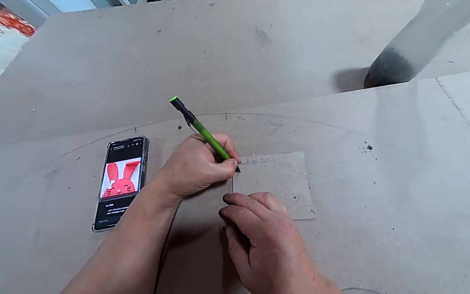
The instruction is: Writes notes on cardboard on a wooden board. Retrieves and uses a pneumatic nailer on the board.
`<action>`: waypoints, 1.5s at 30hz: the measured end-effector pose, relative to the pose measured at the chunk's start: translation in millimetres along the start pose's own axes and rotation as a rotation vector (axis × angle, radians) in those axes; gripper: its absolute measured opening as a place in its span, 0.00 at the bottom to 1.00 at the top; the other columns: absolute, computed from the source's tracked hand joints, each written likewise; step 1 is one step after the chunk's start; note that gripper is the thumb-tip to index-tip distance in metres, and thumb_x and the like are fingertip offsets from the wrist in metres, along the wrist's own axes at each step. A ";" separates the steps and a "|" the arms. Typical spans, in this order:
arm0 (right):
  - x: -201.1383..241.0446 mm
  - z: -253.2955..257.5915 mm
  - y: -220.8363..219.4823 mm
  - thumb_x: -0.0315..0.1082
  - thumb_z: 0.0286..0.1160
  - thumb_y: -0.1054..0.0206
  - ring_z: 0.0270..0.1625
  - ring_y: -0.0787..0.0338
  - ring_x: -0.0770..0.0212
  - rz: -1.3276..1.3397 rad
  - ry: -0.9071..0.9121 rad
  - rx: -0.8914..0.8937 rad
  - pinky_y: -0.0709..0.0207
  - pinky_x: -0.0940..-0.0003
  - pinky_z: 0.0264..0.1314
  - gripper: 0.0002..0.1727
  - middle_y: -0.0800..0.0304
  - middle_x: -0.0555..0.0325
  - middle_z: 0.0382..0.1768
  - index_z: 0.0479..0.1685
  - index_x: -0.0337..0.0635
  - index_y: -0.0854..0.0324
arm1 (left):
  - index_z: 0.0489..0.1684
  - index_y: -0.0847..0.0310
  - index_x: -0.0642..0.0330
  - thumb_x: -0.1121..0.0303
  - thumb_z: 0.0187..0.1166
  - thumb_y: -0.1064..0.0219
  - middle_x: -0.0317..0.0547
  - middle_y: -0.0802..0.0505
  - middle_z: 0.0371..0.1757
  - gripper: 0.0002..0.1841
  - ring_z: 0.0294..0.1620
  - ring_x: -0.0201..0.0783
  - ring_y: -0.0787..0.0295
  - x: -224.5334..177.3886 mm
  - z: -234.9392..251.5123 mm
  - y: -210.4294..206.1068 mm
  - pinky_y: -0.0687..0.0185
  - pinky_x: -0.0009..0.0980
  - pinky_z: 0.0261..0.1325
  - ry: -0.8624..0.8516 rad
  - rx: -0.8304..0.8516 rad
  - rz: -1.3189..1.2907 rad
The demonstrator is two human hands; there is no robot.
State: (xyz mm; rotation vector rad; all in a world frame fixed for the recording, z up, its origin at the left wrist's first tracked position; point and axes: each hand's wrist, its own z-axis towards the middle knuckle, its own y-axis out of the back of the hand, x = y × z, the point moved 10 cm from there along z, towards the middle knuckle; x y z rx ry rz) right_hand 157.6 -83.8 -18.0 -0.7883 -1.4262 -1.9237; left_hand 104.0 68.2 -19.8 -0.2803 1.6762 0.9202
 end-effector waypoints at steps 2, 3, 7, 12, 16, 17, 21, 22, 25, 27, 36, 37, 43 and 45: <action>-0.5 -0.8 -0.3 0.40 0.79 0.36 0.63 0.14 0.70 -0.001 -0.001 0.000 0.19 0.70 0.59 0.12 0.08 0.75 0.63 0.50 0.56 0.06 | 0.23 0.12 0.51 0.70 0.62 0.30 0.37 0.13 0.19 0.02 0.15 0.29 0.22 0.5 0.7 0.4 0.31 0.23 0.16 -0.016 0.002 -0.011; -0.5 -1.0 -0.4 0.40 0.79 0.36 0.63 0.14 0.70 -0.002 -0.003 -0.001 0.19 0.70 0.59 0.12 0.09 0.75 0.63 0.49 0.57 0.06 | 0.24 0.13 0.51 0.70 0.62 0.30 0.37 0.12 0.19 0.02 0.16 0.30 0.21 0.5 0.7 0.3 0.31 0.23 0.16 -0.021 -0.002 -0.011; -2.0 -1.8 -1.0 0.40 0.78 0.36 0.63 0.14 0.71 -0.003 -0.011 0.000 0.19 0.70 0.60 0.12 0.09 0.76 0.63 0.50 0.57 0.06 | 0.22 0.14 0.50 0.70 0.62 0.30 0.36 0.13 0.18 0.03 0.16 0.29 0.22 -3.1 0.4 -3.8 0.32 0.23 0.15 -0.010 0.011 0.013; -0.8 -0.9 0.0 0.40 0.79 0.35 0.63 0.14 0.71 -0.002 -0.002 -0.005 0.20 0.71 0.60 0.12 0.08 0.75 0.63 0.50 0.57 0.06 | 0.24 0.11 0.49 0.68 0.62 0.29 0.35 0.11 0.20 0.02 0.18 0.28 0.19 0.1 3.4 -3.3 0.29 0.23 0.18 -0.039 0.073 -0.005; -1.6 -1.9 -0.1 0.40 0.78 0.35 0.63 0.14 0.71 -0.001 -0.004 -0.009 0.19 0.70 0.60 0.12 0.09 0.76 0.63 0.49 0.57 0.06 | 0.23 0.14 0.50 0.70 0.62 0.30 0.36 0.12 0.20 0.03 0.17 0.29 0.21 -2.0 0.4 -6.2 0.32 0.22 0.16 -0.003 0.016 0.009; -1.7 -2.4 -0.5 0.40 0.78 0.35 0.63 0.14 0.71 0.001 -0.007 -0.007 0.19 0.70 0.60 0.12 0.09 0.76 0.63 0.49 0.57 0.06 | 0.22 0.14 0.50 0.71 0.62 0.30 0.36 0.12 0.19 0.03 0.16 0.29 0.22 -2.5 0.0 -7.4 0.33 0.23 0.15 -0.001 0.027 0.008; -0.8 -1.3 -0.3 0.40 0.78 0.36 0.63 0.14 0.71 -0.006 -0.006 -0.005 0.19 0.70 0.59 0.12 0.09 0.76 0.63 0.49 0.57 0.06 | 0.23 0.12 0.51 0.72 0.63 0.29 0.37 0.13 0.18 0.03 0.15 0.29 0.22 -4.8 0.1 -6.2 0.32 0.22 0.14 -0.011 0.021 0.002; -1.0 -1.4 -0.6 0.40 0.78 0.36 0.63 0.14 0.71 -0.007 -0.008 -0.004 0.19 0.71 0.59 0.12 0.09 0.76 0.63 0.49 0.57 0.06 | 0.23 0.13 0.50 0.71 0.62 0.29 0.37 0.13 0.17 0.03 0.14 0.29 0.23 -3.8 0.6 -5.9 0.33 0.23 0.14 -0.002 0.008 0.010; -1.3 -2.3 -1.6 0.41 0.78 0.36 0.63 0.14 0.72 -0.001 -0.014 -0.001 0.19 0.71 0.59 0.12 0.09 0.76 0.64 0.49 0.57 0.06 | 0.25 0.13 0.49 0.69 0.63 0.29 0.35 0.11 0.21 0.02 0.17 0.27 0.20 -0.4 3.4 -5.1 0.29 0.22 0.17 -0.037 0.039 -0.022; -0.9 -1.6 -1.3 0.40 0.79 0.36 0.63 0.14 0.71 0.003 -0.010 -0.001 0.20 0.71 0.59 0.12 0.09 0.75 0.64 0.49 0.57 0.06 | 0.25 0.13 0.53 0.72 0.64 0.29 0.38 0.13 0.20 0.02 0.16 0.29 0.22 -3.0 1.5 -6.3 0.32 0.22 0.15 -0.023 0.019 -0.047; -0.7 -0.8 -1.5 0.40 0.79 0.36 0.63 0.14 0.71 -0.002 -0.011 0.002 0.19 0.71 0.59 0.12 0.09 0.76 0.64 0.49 0.57 0.06 | 0.25 0.13 0.52 0.73 0.65 0.29 0.38 0.14 0.18 0.03 0.14 0.30 0.24 -4.7 0.2 -4.0 0.34 0.22 0.14 -0.008 -0.071 -0.010; -0.9 -0.6 -1.3 0.40 0.79 0.35 0.63 0.14 0.71 -0.003 -0.011 -0.002 0.19 0.71 0.59 0.12 0.09 0.76 0.63 0.49 0.57 0.06 | 0.25 0.14 0.51 0.72 0.64 0.29 0.37 0.14 0.18 0.03 0.14 0.30 0.24 -4.9 0.0 -4.3 0.34 0.22 0.14 -0.009 -0.082 0.005; -0.5 -0.5 -1.1 0.40 0.79 0.36 0.63 0.14 0.71 -0.004 -0.007 -0.004 0.19 0.70 0.59 0.12 0.09 0.75 0.63 0.49 0.56 0.06 | 0.24 0.13 0.53 0.73 0.63 0.28 0.39 0.13 0.19 0.03 0.15 0.30 0.22 -5.0 1.1 -9.0 0.31 0.22 0.15 -0.023 -0.010 -0.060; -0.9 -1.0 -1.3 0.40 0.79 0.36 0.62 0.14 0.71 -0.008 -0.007 -0.008 0.19 0.70 0.59 0.12 0.08 0.75 0.63 0.48 0.56 0.06 | 0.24 0.14 0.52 0.73 0.64 0.28 0.38 0.12 0.20 0.03 0.16 0.30 0.21 -4.7 0.2 -10.2 0.30 0.22 0.16 -0.013 -0.016 -0.037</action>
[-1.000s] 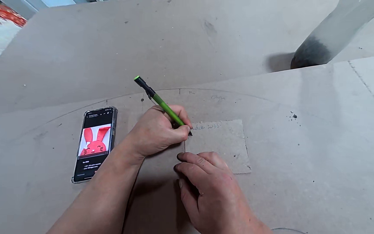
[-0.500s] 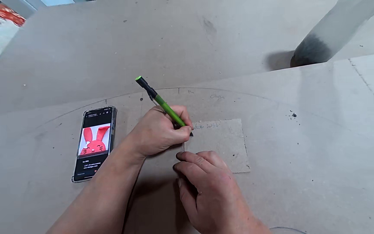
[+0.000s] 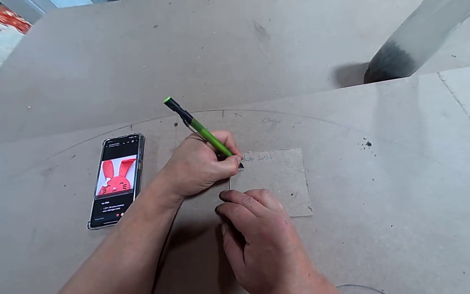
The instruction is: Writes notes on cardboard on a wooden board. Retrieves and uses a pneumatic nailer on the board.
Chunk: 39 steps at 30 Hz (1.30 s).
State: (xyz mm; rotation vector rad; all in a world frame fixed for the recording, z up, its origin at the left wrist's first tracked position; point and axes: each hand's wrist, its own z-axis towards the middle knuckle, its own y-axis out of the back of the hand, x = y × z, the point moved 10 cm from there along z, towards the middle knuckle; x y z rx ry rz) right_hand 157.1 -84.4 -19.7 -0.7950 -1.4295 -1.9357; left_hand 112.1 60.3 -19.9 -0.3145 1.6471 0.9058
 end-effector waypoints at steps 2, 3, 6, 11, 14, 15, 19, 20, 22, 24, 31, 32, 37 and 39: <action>-0.3 -1.3 -0.7 0.40 0.78 0.36 0.63 0.14 0.70 0.009 0.000 0.002 0.19 0.70 0.59 0.12 0.09 0.75 0.63 0.48 0.56 0.06 | 0.24 0.12 0.52 0.73 0.63 0.28 0.37 0.12 0.20 0.04 0.16 0.30 0.22 -0.1 -0.8 -1.9 0.31 0.22 0.16 -0.002 0.017 0.006; 0.0 -1.3 -0.7 0.40 0.78 0.36 0.63 0.14 0.70 0.010 0.004 -0.002 0.19 0.70 0.59 0.11 0.08 0.75 0.63 0.48 0.56 0.06 | 0.24 0.12 0.52 0.73 0.64 0.28 0.38 0.12 0.19 0.04 0.16 0.30 0.22 -0.2 -1.0 -1.6 0.30 0.22 0.16 -0.002 0.019 0.003; 0.3 -0.1 0.0 0.40 0.79 0.36 0.62 0.14 0.70 0.001 0.007 0.000 0.20 0.70 0.59 0.12 0.08 0.75 0.63 0.48 0.56 0.06 | 0.25 0.12 0.53 0.73 0.65 0.27 0.39 0.12 0.20 0.03 0.17 0.30 0.21 -0.1 0.0 0.2 0.29 0.22 0.16 0.001 0.005 -0.013; 0.6 0.2 0.2 0.41 0.79 0.36 0.62 0.14 0.71 0.001 0.005 0.002 0.19 0.70 0.58 0.12 0.09 0.76 0.63 0.48 0.56 0.06 | 0.28 0.11 0.56 0.74 0.67 0.27 0.42 0.12 0.20 0.02 0.15 0.32 0.21 0.1 -0.5 2.3 0.28 0.23 0.16 -0.015 -0.020 -0.053; -0.2 0.1 0.7 0.40 0.78 0.35 0.63 0.14 0.70 0.007 0.000 0.002 0.19 0.70 0.58 0.11 0.09 0.75 0.63 0.48 0.56 0.06 | 0.27 0.12 0.53 0.73 0.66 0.27 0.38 0.12 0.21 0.03 0.17 0.30 0.21 0.0 -0.4 0.5 0.29 0.22 0.17 -0.018 -0.027 -0.009; 0.1 -0.4 0.2 0.40 0.78 0.35 0.63 0.14 0.70 0.016 -0.001 0.004 0.19 0.70 0.58 0.11 0.09 0.75 0.62 0.48 0.56 0.06 | 0.27 0.11 0.53 0.73 0.65 0.27 0.38 0.12 0.20 0.03 0.16 0.30 0.21 0.0 -0.7 -0.7 0.28 0.22 0.17 -0.020 -0.004 -0.008; 0.5 1.0 0.4 0.40 0.79 0.36 0.62 0.14 0.70 0.008 0.002 0.009 0.19 0.71 0.58 0.11 0.08 0.75 0.62 0.48 0.56 0.06 | 0.28 0.10 0.55 0.73 0.66 0.26 0.41 0.10 0.22 0.02 0.18 0.31 0.19 -0.6 0.5 0.6 0.25 0.23 0.18 -0.022 0.011 -0.039; 0.4 0.8 0.3 0.40 0.78 0.36 0.62 0.14 0.70 0.008 0.002 0.008 0.19 0.71 0.57 0.12 0.08 0.75 0.62 0.48 0.56 0.06 | 0.27 0.11 0.54 0.74 0.65 0.26 0.40 0.11 0.22 0.02 0.18 0.31 0.20 -0.7 0.3 -0.1 0.27 0.23 0.18 -0.010 0.003 -0.028; 0.3 0.2 -0.2 0.40 0.78 0.36 0.62 0.14 0.70 0.013 0.002 0.007 0.19 0.70 0.56 0.11 0.08 0.75 0.62 0.48 0.56 0.06 | 0.27 0.11 0.53 0.73 0.65 0.27 0.38 0.10 0.22 0.03 0.19 0.30 0.19 -0.5 -0.3 -1.4 0.27 0.22 0.19 -0.001 0.014 -0.002; 0.7 0.5 -0.1 0.40 0.78 0.36 0.62 0.14 0.70 0.012 0.007 0.004 0.19 0.70 0.57 0.11 0.08 0.75 0.62 0.47 0.56 0.06 | 0.27 0.10 0.54 0.72 0.66 0.27 0.40 0.10 0.22 0.02 0.18 0.32 0.19 0.2 -0.5 -1.4 0.26 0.23 0.19 -0.001 0.023 -0.026; 0.1 1.0 -0.9 0.40 0.79 0.36 0.63 0.14 0.71 0.008 -0.003 0.013 0.20 0.71 0.59 0.12 0.09 0.75 0.63 0.48 0.56 0.06 | 0.30 0.08 0.52 0.68 0.67 0.25 0.41 0.08 0.23 0.01 0.19 0.32 0.15 4.5 2.4 0.2 0.21 0.25 0.20 -0.016 0.050 -0.026; -0.1 1.2 -0.5 0.40 0.79 0.36 0.63 0.14 0.71 0.007 -0.004 0.013 0.20 0.71 0.59 0.12 0.09 0.75 0.63 0.48 0.56 0.06 | 0.30 0.08 0.53 0.69 0.67 0.25 0.41 0.09 0.22 0.01 0.18 0.33 0.15 4.0 2.6 0.5 0.21 0.25 0.19 -0.007 0.037 -0.027; 0.0 1.5 0.3 0.40 0.79 0.36 0.62 0.13 0.70 0.019 -0.001 0.011 0.19 0.71 0.59 0.11 0.08 0.74 0.63 0.47 0.55 0.06 | 0.30 0.08 0.54 0.70 0.68 0.25 0.42 0.10 0.20 0.01 0.16 0.33 0.19 2.0 0.3 -1.0 0.26 0.24 0.17 0.032 0.020 -0.023; 0.2 2.0 0.7 0.40 0.80 0.36 0.62 0.13 0.70 0.023 0.002 0.003 0.19 0.71 0.60 0.12 0.08 0.74 0.62 0.47 0.55 0.06 | 0.36 0.08 0.60 0.70 0.72 0.25 0.48 0.09 0.23 0.04 0.18 0.35 0.16 4.2 0.3 1.8 0.21 0.24 0.18 0.020 0.045 -0.154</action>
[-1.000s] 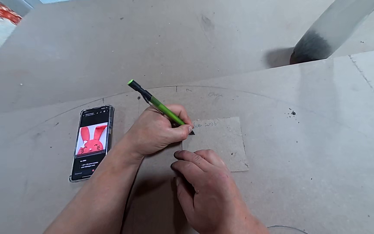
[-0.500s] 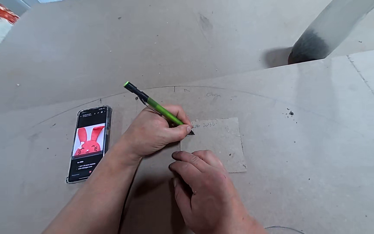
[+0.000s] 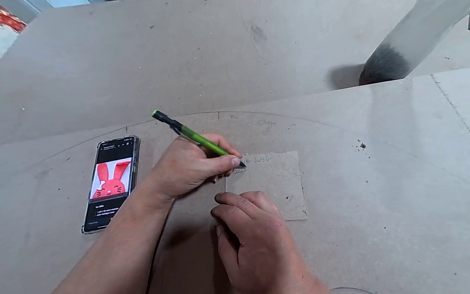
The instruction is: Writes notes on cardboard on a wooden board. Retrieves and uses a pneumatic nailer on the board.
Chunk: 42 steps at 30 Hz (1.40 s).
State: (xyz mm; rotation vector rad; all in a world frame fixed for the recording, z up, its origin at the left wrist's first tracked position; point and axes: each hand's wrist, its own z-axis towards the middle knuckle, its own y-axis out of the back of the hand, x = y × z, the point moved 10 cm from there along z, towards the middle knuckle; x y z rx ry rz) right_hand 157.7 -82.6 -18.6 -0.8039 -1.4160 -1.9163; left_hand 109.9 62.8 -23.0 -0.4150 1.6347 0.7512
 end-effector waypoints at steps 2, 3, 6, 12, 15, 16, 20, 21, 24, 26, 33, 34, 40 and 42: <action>0.2 0.3 0.3 0.40 0.79 0.36 0.62 0.13 0.70 -0.001 0.007 -0.004 0.19 0.71 0.60 0.12 0.08 0.73 0.62 0.47 0.54 0.06 | 0.38 0.10 0.63 0.70 0.73 0.26 0.51 0.08 0.26 0.05 0.20 0.37 0.13 0.8 1.4 5.2 0.15 0.27 0.21 -0.013 0.000 -0.107; 0.4 0.3 0.1 0.39 0.79 0.37 0.63 0.13 0.69 0.000 0.009 -0.004 0.20 0.71 0.60 0.12 0.08 0.72 0.62 0.47 0.54 0.06 | 0.37 0.10 0.62 0.70 0.73 0.26 0.51 0.08 0.26 0.05 0.19 0.37 0.13 -0.6 2.9 6.1 0.15 0.27 0.21 -0.018 -0.015 -0.107; 0.4 2.1 2.0 0.39 0.78 0.37 0.63 0.13 0.67 0.015 0.019 -0.012 0.19 0.69 0.62 0.12 0.07 0.71 0.62 0.47 0.53 0.07 | 0.35 0.11 0.59 0.71 0.70 0.28 0.47 0.09 0.24 0.03 0.18 0.35 0.15 -12.6 16.4 -7.1 0.17 0.27 0.20 -0.061 0.022 0.005; -1.5 1.0 3.6 0.38 0.79 0.37 0.63 0.13 0.68 0.029 0.021 -0.013 0.19 0.70 0.61 0.12 0.07 0.71 0.61 0.48 0.53 0.07 | 0.19 0.16 0.49 0.67 0.60 0.32 0.35 0.15 0.17 0.03 0.15 0.27 0.23 -13.6 43.9 -38.1 0.35 0.24 0.15 -0.047 0.217 0.197; -1.8 1.9 3.3 0.38 0.79 0.38 0.63 0.12 0.67 0.036 0.023 -0.006 0.19 0.69 0.61 0.13 0.07 0.70 0.62 0.48 0.53 0.07 | 0.22 0.13 0.50 0.67 0.62 0.30 0.36 0.13 0.18 0.03 0.16 0.28 0.21 -13.1 41.6 -34.9 0.32 0.23 0.16 -0.047 0.190 0.156; -1.8 2.4 3.0 0.38 0.79 0.38 0.63 0.12 0.66 0.041 0.022 -0.004 0.19 0.69 0.61 0.13 0.07 0.70 0.63 0.48 0.53 0.07 | 0.25 0.12 0.51 0.67 0.63 0.30 0.37 0.12 0.20 0.02 0.17 0.29 0.21 -13.0 39.6 -34.1 0.30 0.23 0.16 -0.048 0.191 0.142; -2.1 2.4 2.5 0.38 0.79 0.38 0.63 0.12 0.66 0.043 0.026 -0.004 0.19 0.69 0.62 0.13 0.07 0.69 0.62 0.48 0.53 0.07 | 0.21 0.16 0.48 0.67 0.58 0.32 0.36 0.12 0.24 0.01 0.19 0.30 0.21 -11.6 35.0 -33.9 0.33 0.25 0.16 -0.024 0.184 0.195; -2.1 2.4 2.5 0.38 0.79 0.38 0.63 0.12 0.66 0.047 0.026 -0.004 0.19 0.69 0.62 0.13 0.07 0.69 0.62 0.48 0.53 0.07 | 0.18 0.18 0.47 0.66 0.57 0.32 0.34 0.12 0.24 0.02 0.19 0.29 0.21 -11.8 34.9 -33.9 0.33 0.26 0.17 -0.024 0.173 0.231; -1.5 2.8 3.0 0.38 0.79 0.38 0.64 0.12 0.66 0.053 0.025 0.002 0.19 0.68 0.64 0.12 0.07 0.69 0.62 0.48 0.52 0.07 | 0.17 0.19 0.46 0.65 0.58 0.33 0.33 0.12 0.22 0.03 0.19 0.29 0.21 -12.6 35.1 -32.6 0.33 0.27 0.17 -0.031 0.149 0.260; -1.4 2.4 3.2 0.38 0.79 0.38 0.64 0.12 0.66 0.045 0.025 -0.001 0.19 0.68 0.64 0.13 0.07 0.70 0.62 0.49 0.52 0.07 | 0.18 0.18 0.46 0.66 0.59 0.33 0.34 0.12 0.23 0.03 0.19 0.29 0.21 -12.3 35.0 -33.5 0.33 0.26 0.16 -0.036 0.163 0.244; -0.9 1.7 2.6 0.39 0.79 0.38 0.63 0.13 0.66 0.028 0.025 0.001 0.20 0.69 0.62 0.12 0.07 0.71 0.61 0.49 0.53 0.07 | 0.19 0.16 0.47 0.67 0.59 0.33 0.34 0.11 0.24 0.03 0.19 0.29 0.21 -13.3 33.3 -35.7 0.31 0.25 0.16 -0.046 0.179 0.237; -1.1 1.7 2.5 0.39 0.79 0.38 0.63 0.13 0.66 0.032 0.022 0.003 0.20 0.69 0.62 0.12 0.07 0.70 0.61 0.49 0.53 0.07 | 0.19 0.17 0.46 0.67 0.59 0.32 0.33 0.12 0.24 0.03 0.18 0.29 0.21 -13.4 33.0 -35.9 0.32 0.25 0.16 -0.038 0.178 0.240; -1.4 1.4 2.5 0.39 0.79 0.38 0.63 0.13 0.66 0.034 0.027 -0.003 0.20 0.69 0.62 0.12 0.07 0.70 0.61 0.48 0.53 0.07 | 0.19 0.17 0.48 0.69 0.59 0.33 0.35 0.13 0.22 0.03 0.17 0.29 0.23 -14.2 33.0 -37.5 0.34 0.25 0.16 -0.032 0.188 0.204; -1.3 1.0 2.6 0.39 0.79 0.38 0.63 0.12 0.66 0.029 0.029 -0.006 0.20 0.69 0.61 0.12 0.07 0.70 0.61 0.48 0.53 0.07 | 0.19 0.17 0.49 0.69 0.59 0.33 0.35 0.13 0.22 0.03 0.17 0.30 0.22 -14.3 33.2 -37.7 0.33 0.25 0.16 -0.043 0.196 0.196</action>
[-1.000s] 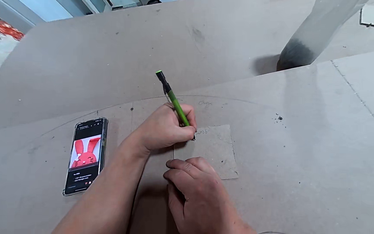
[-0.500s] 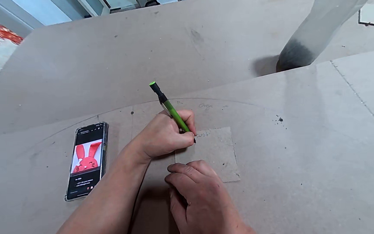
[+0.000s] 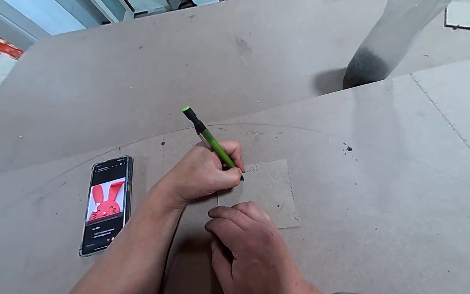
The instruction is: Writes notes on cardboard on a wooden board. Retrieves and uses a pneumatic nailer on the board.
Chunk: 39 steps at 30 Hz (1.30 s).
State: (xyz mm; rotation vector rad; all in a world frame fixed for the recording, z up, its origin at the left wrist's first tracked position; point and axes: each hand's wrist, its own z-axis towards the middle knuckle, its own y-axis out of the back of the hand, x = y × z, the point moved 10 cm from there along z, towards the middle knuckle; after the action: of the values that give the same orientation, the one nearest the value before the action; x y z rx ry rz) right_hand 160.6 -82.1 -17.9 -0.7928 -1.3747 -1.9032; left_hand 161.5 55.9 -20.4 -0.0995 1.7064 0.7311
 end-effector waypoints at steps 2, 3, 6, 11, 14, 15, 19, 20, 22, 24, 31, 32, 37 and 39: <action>-0.1 0.1 0.4 0.39 0.79 0.38 0.63 0.12 0.66 0.001 -0.001 0.000 0.20 0.69 0.61 0.12 0.07 0.70 0.61 0.48 0.53 0.07 | 0.19 0.17 0.48 0.68 0.59 0.33 0.35 0.13 0.22 0.03 0.17 0.29 0.22 1.2 0.0 0.6 0.33 0.26 0.15 0.003 -0.011 0.015; -0.3 0.2 0.4 0.39 0.78 0.37 0.63 0.13 0.66 0.003 -0.004 0.003 0.20 0.69 0.61 0.12 0.07 0.70 0.61 0.49 0.53 0.07 | 0.19 0.17 0.47 0.67 0.59 0.33 0.34 0.12 0.22 0.03 0.17 0.29 0.22 2.1 -0.2 1.2 0.33 0.26 0.15 0.015 -0.027 0.034; -0.3 0.6 0.4 0.39 0.78 0.38 0.63 0.13 0.66 0.006 -0.008 0.009 0.20 0.69 0.62 0.13 0.07 0.70 0.61 0.49 0.53 0.07 | 0.19 0.18 0.44 0.65 0.59 0.33 0.32 0.12 0.23 0.03 0.17 0.28 0.22 2.2 -0.8 2.9 0.33 0.26 0.16 0.044 -0.072 0.096; -0.5 0.4 -0.1 0.39 0.79 0.38 0.63 0.13 0.67 0.000 -0.012 0.015 0.20 0.69 0.62 0.13 0.07 0.71 0.61 0.49 0.54 0.07 | 0.17 0.20 0.47 0.67 0.58 0.33 0.34 0.13 0.22 0.04 0.17 0.29 0.23 -0.6 -0.3 -1.4 0.35 0.25 0.15 0.019 -0.026 0.048; -0.1 0.1 0.3 0.39 0.79 0.38 0.63 0.13 0.67 -0.001 -0.014 0.008 0.20 0.70 0.61 0.13 0.07 0.71 0.60 0.49 0.54 0.07 | 0.19 0.16 0.50 0.70 0.58 0.32 0.37 0.14 0.19 0.03 0.15 0.29 0.24 -1.1 -2.0 -2.8 0.35 0.24 0.14 0.029 0.002 -0.014; 0.2 0.4 0.4 0.39 0.79 0.38 0.63 0.13 0.67 -0.004 -0.011 0.009 0.20 0.70 0.61 0.13 0.07 0.71 0.60 0.49 0.54 0.07 | 0.20 0.15 0.50 0.71 0.59 0.32 0.37 0.15 0.17 0.03 0.14 0.29 0.25 -0.8 -2.1 -1.7 0.35 0.23 0.13 0.030 -0.002 -0.015; -0.2 0.6 0.4 0.40 0.79 0.38 0.63 0.13 0.67 -0.008 -0.016 0.020 0.21 0.70 0.61 0.13 0.07 0.72 0.60 0.49 0.54 0.07 | 0.20 0.16 0.47 0.68 0.59 0.33 0.35 0.12 0.21 0.03 0.16 0.29 0.23 0.2 -0.3 -1.0 0.34 0.25 0.15 0.031 -0.024 0.045; -0.2 0.5 0.2 0.40 0.79 0.38 0.63 0.13 0.67 -0.010 -0.017 0.020 0.20 0.70 0.61 0.13 0.07 0.72 0.60 0.49 0.54 0.07 | 0.20 0.16 0.48 0.68 0.59 0.33 0.35 0.12 0.21 0.03 0.16 0.29 0.23 -0.3 0.2 -2.0 0.34 0.25 0.15 0.018 -0.012 0.037; 0.2 0.5 -0.3 0.40 0.79 0.38 0.63 0.13 0.67 -0.002 -0.017 0.015 0.20 0.70 0.61 0.13 0.07 0.71 0.60 0.49 0.54 0.07 | 0.21 0.14 0.47 0.68 0.60 0.31 0.34 0.13 0.19 0.03 0.16 0.28 0.22 1.6 0.8 -0.8 0.33 0.25 0.15 0.006 0.001 0.038; -0.2 1.5 0.4 0.39 0.78 0.37 0.63 0.13 0.67 0.003 -0.015 0.004 0.20 0.69 0.61 0.13 0.07 0.71 0.60 0.49 0.54 0.07 | 0.22 0.14 0.45 0.66 0.60 0.30 0.32 0.13 0.18 0.02 0.16 0.27 0.21 3.6 2.1 1.6 0.32 0.25 0.16 0.018 -0.023 0.069; -0.4 0.9 0.0 0.40 0.79 0.38 0.63 0.13 0.67 -0.006 -0.017 0.009 0.20 0.70 0.61 0.13 0.07 0.72 0.60 0.49 0.54 0.07 | 0.19 0.16 0.48 0.68 0.60 0.31 0.35 0.16 0.16 0.04 0.13 0.29 0.25 0.1 -0.1 -1.2 0.37 0.25 0.13 0.045 -0.039 0.041; 0.0 1.0 -0.2 0.40 0.79 0.38 0.63 0.13 0.67 -0.005 -0.015 0.008 0.20 0.70 0.61 0.13 0.07 0.71 0.60 0.49 0.54 0.07 | 0.19 0.16 0.48 0.68 0.60 0.31 0.35 0.16 0.15 0.03 0.12 0.29 0.26 0.3 -0.5 -1.1 0.37 0.25 0.12 0.054 -0.042 0.049; 0.2 0.8 -0.5 0.40 0.79 0.38 0.62 0.13 0.68 -0.006 -0.019 0.007 0.20 0.70 0.60 0.13 0.07 0.72 0.60 0.49 0.54 0.07 | 0.23 0.13 0.46 0.67 0.62 0.30 0.34 0.13 0.19 0.02 0.17 0.28 0.21 2.9 2.1 -0.9 0.31 0.24 0.16 0.027 0.001 0.037; 0.3 1.0 -0.7 0.39 0.79 0.38 0.62 0.13 0.68 -0.003 -0.021 0.007 0.20 0.70 0.60 0.13 0.07 0.72 0.60 0.49 0.54 0.07 | 0.23 0.12 0.49 0.69 0.62 0.29 0.35 0.13 0.18 0.02 0.16 0.29 0.21 2.1 0.9 -0.3 0.32 0.24 0.15 0.024 -0.002 0.014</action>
State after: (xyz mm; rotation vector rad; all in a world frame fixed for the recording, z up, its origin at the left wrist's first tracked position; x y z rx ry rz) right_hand 159.9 -81.0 -17.8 -0.8102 -1.3957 -1.8967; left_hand 161.9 56.8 -22.5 -0.0981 1.7310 0.7452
